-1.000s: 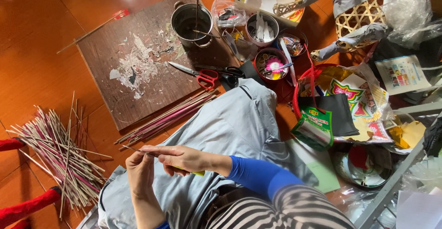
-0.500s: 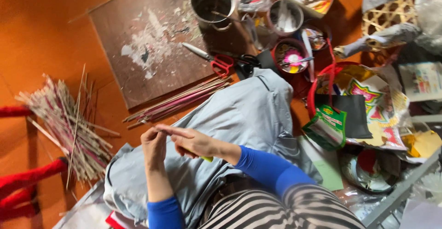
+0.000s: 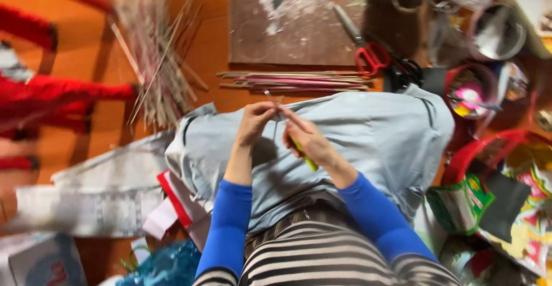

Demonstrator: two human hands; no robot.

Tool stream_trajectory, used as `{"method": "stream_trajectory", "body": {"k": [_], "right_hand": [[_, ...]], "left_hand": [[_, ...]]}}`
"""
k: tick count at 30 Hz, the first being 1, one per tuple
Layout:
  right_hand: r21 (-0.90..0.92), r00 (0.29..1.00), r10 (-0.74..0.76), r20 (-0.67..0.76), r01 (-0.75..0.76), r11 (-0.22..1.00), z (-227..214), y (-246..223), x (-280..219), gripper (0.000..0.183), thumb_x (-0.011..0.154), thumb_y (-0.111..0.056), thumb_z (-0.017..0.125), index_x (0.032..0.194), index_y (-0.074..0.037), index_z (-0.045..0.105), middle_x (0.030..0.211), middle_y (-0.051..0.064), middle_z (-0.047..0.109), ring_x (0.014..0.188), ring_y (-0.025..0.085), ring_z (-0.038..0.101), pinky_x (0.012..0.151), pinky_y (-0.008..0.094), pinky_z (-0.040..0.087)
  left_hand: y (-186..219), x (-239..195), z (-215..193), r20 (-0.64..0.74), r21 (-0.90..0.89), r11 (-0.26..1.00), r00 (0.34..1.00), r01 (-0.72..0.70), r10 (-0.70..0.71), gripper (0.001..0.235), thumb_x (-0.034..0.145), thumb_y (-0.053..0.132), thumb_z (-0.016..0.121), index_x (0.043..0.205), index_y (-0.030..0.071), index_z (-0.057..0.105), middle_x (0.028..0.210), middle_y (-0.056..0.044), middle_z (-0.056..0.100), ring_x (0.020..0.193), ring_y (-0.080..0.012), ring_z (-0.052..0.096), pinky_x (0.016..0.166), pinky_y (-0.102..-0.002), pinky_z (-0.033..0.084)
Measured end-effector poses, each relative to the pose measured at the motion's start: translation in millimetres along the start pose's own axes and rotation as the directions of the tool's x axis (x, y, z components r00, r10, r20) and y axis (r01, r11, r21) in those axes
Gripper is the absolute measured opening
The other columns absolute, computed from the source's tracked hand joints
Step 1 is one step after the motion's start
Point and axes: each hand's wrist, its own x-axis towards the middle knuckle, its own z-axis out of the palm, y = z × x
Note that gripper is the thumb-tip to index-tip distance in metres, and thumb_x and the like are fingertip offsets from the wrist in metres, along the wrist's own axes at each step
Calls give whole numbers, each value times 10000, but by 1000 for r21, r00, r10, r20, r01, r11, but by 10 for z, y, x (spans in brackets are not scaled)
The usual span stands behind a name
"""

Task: Shaping the ends of thin wooden sticks using a small knife.

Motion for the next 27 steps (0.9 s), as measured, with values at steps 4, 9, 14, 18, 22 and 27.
{"method": "stream_trajectory", "body": {"k": [4,9,14,18,22,27], "right_hand": [[11,1000,22,-20,-22,1000,-5,27,96,531,1092,-221,409,1617,-182,340,779,45,606,504,81,504,431,227,428],[74,995,83,-57,-79,994,-93,174,245,545,1094,-270,433,1625,-206,325,747,53,585,469,90,473,412,231,413],[121,990,119,-77,-110,987,-175,235,331,556,1092,-284,431,1633,-243,311,740,39,564,472,90,471,409,228,402],[185,982,164,-92,-145,972,-206,221,436,541,1088,-311,408,1619,-284,303,683,31,541,437,91,461,372,225,368],[112,985,163,-62,-156,981,-173,376,459,528,1098,-298,407,1619,-235,345,697,30,551,424,103,454,369,242,373],[74,940,309,-143,-301,951,-227,708,506,535,1086,-294,427,1615,-251,362,690,33,558,445,115,475,386,260,395]], "left_hand": [[50,12,35,-43,-32,999,999,24,-26,126,960,85,746,1039,-12,759,1020,-63,763,934,-133,693,867,-277,550],[109,75,72,-30,-42,998,998,53,-54,175,961,117,752,1091,1,767,1047,-38,772,963,-105,696,885,-257,550],[582,-76,342,-245,144,978,952,-148,181,243,945,83,757,1183,38,739,1102,-38,746,989,-107,688,899,-257,551],[878,-139,619,-109,596,734,872,-327,477,353,914,30,780,1260,58,715,1069,-53,680,941,-144,655,860,-259,544],[721,-113,620,-100,658,695,880,-291,464,334,905,31,780,1234,59,724,1018,-60,659,881,-147,646,775,-254,538],[696,-75,510,-106,662,709,907,-242,408,195,927,65,772,1119,43,744,985,-60,665,849,-149,662,723,-280,558]]}}
